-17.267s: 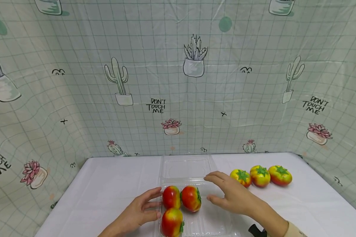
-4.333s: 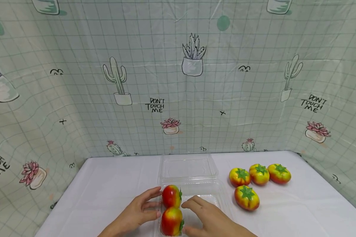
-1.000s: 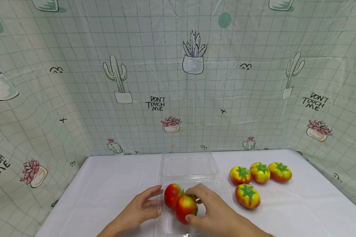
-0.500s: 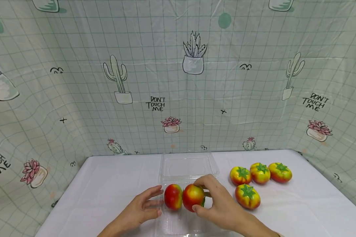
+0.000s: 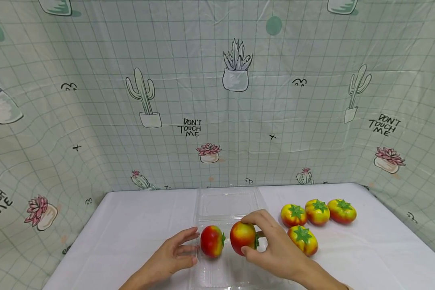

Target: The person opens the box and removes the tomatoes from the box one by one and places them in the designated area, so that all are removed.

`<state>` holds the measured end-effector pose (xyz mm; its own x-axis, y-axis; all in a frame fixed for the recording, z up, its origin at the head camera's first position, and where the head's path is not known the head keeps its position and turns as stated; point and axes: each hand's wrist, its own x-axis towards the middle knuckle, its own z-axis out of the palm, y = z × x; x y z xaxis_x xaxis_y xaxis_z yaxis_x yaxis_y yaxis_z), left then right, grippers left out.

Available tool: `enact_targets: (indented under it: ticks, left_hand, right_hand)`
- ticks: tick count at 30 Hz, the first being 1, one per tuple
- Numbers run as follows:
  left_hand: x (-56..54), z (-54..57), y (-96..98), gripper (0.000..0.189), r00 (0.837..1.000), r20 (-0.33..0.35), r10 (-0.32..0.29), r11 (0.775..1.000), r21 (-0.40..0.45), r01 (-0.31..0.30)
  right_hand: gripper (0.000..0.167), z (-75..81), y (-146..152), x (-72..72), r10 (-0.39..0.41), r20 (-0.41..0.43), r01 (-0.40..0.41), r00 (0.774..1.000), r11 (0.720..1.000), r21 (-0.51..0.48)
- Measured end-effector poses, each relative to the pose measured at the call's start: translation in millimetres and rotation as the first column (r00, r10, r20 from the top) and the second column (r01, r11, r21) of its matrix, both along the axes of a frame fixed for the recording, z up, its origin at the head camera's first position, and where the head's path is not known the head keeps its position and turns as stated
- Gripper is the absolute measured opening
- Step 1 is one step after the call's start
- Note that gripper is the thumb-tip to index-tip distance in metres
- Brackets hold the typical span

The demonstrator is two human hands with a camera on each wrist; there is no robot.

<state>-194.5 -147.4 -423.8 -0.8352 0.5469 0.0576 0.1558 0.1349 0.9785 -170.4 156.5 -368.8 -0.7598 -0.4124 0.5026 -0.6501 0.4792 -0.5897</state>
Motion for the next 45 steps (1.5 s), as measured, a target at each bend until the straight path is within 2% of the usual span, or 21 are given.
enact_targets:
  ticks: [6, 11, 15, 19, 23, 28, 36, 40, 45]
  left_hand:
    - [0.0, 0.2, -0.2, 0.071, 1.000, 0.007, 0.005, 1.000, -0.003, -0.005]
    - [0.2, 0.4, 0.0, 0.071, 1.000, 0.007, 0.008, 1.000, -0.003, -0.008]
    - [0.3, 0.4, 0.2, 0.071, 1.000, 0.006, 0.003, 1.000, 0.001, -0.003]
    - [0.1, 0.3, 0.2, 0.072, 1.000, 0.008, 0.001, 1.000, 0.001, -0.001]
    - [-0.2, -0.1, 0.0, 0.072, 1.000, 0.006, -0.001, 1.000, 0.001, 0.001]
    - [-0.1, -0.5, 0.2, 0.072, 1.000, 0.011, -0.003, 1.000, 0.008, 0.003]
    - [0.0, 0.4, 0.6, 0.072, 1.000, 0.019, 0.005, 1.000, 0.004, -0.005]
    - [0.2, 0.2, 0.6, 0.072, 1.000, 0.019, 0.001, 1.000, 0.002, -0.001]
    - [0.2, 0.2, 0.6, 0.072, 1.000, 0.012, -0.003, 1.000, 0.002, 0.002]
  right_hand:
    - [0.053, 2.8, 6.8, -3.5, -0.037, -0.071, 0.039, 0.997, 0.999, 0.027]
    - [0.053, 7.1, 11.8, -3.8, -0.069, -0.107, 0.068, 0.992, 0.998, -0.008]
    - [0.051, 8.4, 17.1, -2.6, -0.107, -0.087, 0.107, 0.990, 0.994, -0.005]
    - [0.051, 6.9, 23.2, -3.5, -0.110, -0.074, 0.110, 0.991, 0.994, -0.005]
    - [0.052, 5.5, 29.6, -4.8, -0.097, -0.116, 0.096, 0.989, 0.995, -0.011]
    - [0.054, 5.6, 38.8, -3.1, -0.151, -0.159, 0.153, 0.976, 0.988, 0.002]
    - [0.055, 8.3, 54.8, -0.9, -0.239, -0.138, 0.245, 0.961, 0.969, 0.026]
    - [0.054, 7.1, 63.8, -0.3, -0.293, -0.144, 0.300, 0.945, 0.953, 0.028]
    - [0.053, 6.1, 76.2, -1.3, -0.324, -0.182, 0.333, 0.928, 0.943, 0.017]
